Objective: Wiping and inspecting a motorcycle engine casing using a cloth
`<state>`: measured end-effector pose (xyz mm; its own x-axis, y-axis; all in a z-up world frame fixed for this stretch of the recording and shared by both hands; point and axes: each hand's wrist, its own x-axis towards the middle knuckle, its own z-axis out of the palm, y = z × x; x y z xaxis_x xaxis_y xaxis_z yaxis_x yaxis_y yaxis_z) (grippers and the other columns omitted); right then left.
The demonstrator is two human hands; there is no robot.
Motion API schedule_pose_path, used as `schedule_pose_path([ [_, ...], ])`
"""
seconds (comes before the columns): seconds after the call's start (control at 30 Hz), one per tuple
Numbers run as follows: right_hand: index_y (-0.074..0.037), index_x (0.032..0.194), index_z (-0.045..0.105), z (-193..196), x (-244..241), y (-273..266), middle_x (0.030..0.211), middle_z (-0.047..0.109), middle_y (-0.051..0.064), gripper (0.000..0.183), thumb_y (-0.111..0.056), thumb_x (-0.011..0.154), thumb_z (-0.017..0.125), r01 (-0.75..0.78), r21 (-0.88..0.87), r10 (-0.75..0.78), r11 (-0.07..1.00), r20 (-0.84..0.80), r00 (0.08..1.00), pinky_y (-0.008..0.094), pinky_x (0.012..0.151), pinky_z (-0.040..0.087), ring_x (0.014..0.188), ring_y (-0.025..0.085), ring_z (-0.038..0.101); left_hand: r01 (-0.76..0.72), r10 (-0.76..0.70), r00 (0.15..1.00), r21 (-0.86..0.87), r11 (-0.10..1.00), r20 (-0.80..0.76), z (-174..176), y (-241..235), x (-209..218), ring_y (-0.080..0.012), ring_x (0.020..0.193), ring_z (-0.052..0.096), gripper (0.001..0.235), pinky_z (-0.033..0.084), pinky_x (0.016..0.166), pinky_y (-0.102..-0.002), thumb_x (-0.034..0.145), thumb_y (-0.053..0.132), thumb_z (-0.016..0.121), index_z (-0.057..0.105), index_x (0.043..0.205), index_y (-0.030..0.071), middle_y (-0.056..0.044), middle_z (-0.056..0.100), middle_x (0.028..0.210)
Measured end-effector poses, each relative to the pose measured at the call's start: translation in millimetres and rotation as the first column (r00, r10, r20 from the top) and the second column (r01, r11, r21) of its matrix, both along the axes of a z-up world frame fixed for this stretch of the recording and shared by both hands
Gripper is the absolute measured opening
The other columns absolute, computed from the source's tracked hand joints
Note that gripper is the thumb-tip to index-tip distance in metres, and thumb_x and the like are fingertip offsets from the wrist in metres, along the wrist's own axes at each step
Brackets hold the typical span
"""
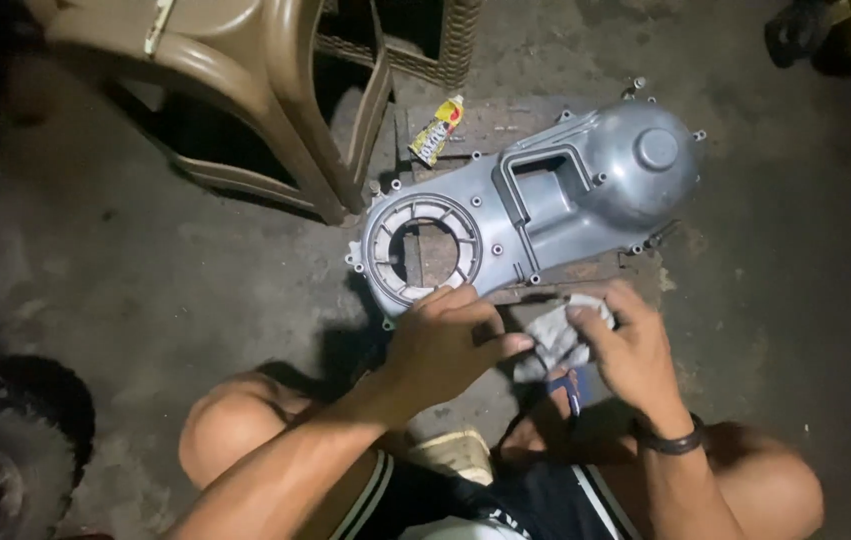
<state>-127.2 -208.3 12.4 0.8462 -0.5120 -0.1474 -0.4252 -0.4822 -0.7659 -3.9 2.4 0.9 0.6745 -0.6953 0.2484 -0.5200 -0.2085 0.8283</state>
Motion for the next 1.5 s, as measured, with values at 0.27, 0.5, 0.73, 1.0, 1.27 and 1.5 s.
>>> schedule_pose_path([
  [0.27, -0.005, 0.119, 0.073, 14.0, 29.1, 6.9, 0.092, 0.057, 0.022, 0.030, -0.006, 0.090, 0.065, -0.051, -0.228, 0.067, 0.972, 0.063, 0.996, 0.051, 0.083, 0.050, 0.089, 0.043, 0.063, -0.326, 0.031, 0.689, 0.272, 0.906, 0.724, -7.6, 18.4, 19.6, -0.0242, 0.075, 0.060, 0.032, 0.043, 0.066, -0.039, 0.089, 0.047, 0.070, 0.074, 0.104, 0.019, -0.002, 0.057, 0.078],
  [0.5, -0.009, 0.093, 0.067, 10.5, 64.4, 28.9, 0.079, 0.061, 0.011, 0.018, -0.026, 0.094, 0.073, -0.207, -0.662, 0.211, 0.721, -0.075, 0.975, 0.043, 0.064, 0.053, 0.072, 0.035, 0.067, -0.234, -0.163, 0.778, 0.521, 0.821, 0.607, -27.2, 30.4, 15.1, -0.0267, 0.093, 0.065, 0.085, 0.047, 0.094, -0.055, 0.044, 0.040, 0.098, 0.069, 0.121, 0.020, -0.004, 0.069, 0.090],
  [0.73, -0.013, 0.088, 0.063, -17.8, 77.0, 37.3, 0.082, 0.053, 0.003, 0.018, -0.027, 0.095, 0.072, -0.177, -0.854, 0.197, 0.489, -0.090, 0.976, 0.031, 0.061, 0.051, 0.071, 0.024, 0.062, -0.395, 0.055, 0.530, 0.189, 0.899, 0.846, -64.5, 25.6, 10.1, -0.0260, 0.107, 0.049, 0.051, 0.046, 0.101, -0.053, 0.080, 0.020, 0.081, 0.059, 0.126, 0.017, -0.003, 0.044, 0.106],
  [1.0, -0.015, 0.090, 0.070, -24.4, 66.0, 47.3, 0.084, 0.054, 0.003, 0.014, -0.026, 0.095, 0.063, -0.263, -0.886, 0.346, 0.382, -0.127, 0.930, 0.034, 0.056, 0.047, 0.072, 0.024, 0.057, -0.430, 0.059, 0.492, 0.183, 0.884, 0.869, -70.6, 24.3, 10.7, -0.0264, 0.114, 0.040, 0.041, 0.044, 0.105, -0.055, 0.085, 0.023, 0.079, 0.065, 0.124, 0.020, -0.004, 0.038, 0.113],
  [1.27, -0.014, 0.089, 0.068, -30.2, 62.1, 50.0, 0.086, 0.057, 0.005, 0.019, -0.021, 0.100, 0.055, -0.264, -0.859, 0.382, 0.438, -0.087, 0.920, 0.034, 0.059, 0.044, 0.072, 0.025, 0.055, -0.325, -0.041, 0.643, 0.320, 0.890, 0.765, -47.8, 25.4, 9.4, -0.0271, 0.081, 0.066, 0.024, 0.051, 0.089, -0.060, 0.089, 0.018, 0.073, 0.076, 0.114, 0.019, -0.004, 0.062, 0.079],
  [1.5, -0.012, 0.094, 0.070, -20.9, 66.1, 47.0, 0.090, 0.062, 0.008, 0.020, -0.014, 0.098, 0.050, -0.316, -0.853, 0.343, 0.416, -0.174, 0.923, 0.037, 0.062, 0.045, 0.076, 0.027, 0.059, -0.324, -0.035, 0.605, 0.286, 0.902, 0.796, -39.8, 24.5, 10.1, -0.0273, 0.076, 0.067, 0.022, 0.052, 0.088, -0.059, 0.091, 0.022, 0.075, 0.077, 0.112, 0.017, -0.005, 0.065, 0.075],
])
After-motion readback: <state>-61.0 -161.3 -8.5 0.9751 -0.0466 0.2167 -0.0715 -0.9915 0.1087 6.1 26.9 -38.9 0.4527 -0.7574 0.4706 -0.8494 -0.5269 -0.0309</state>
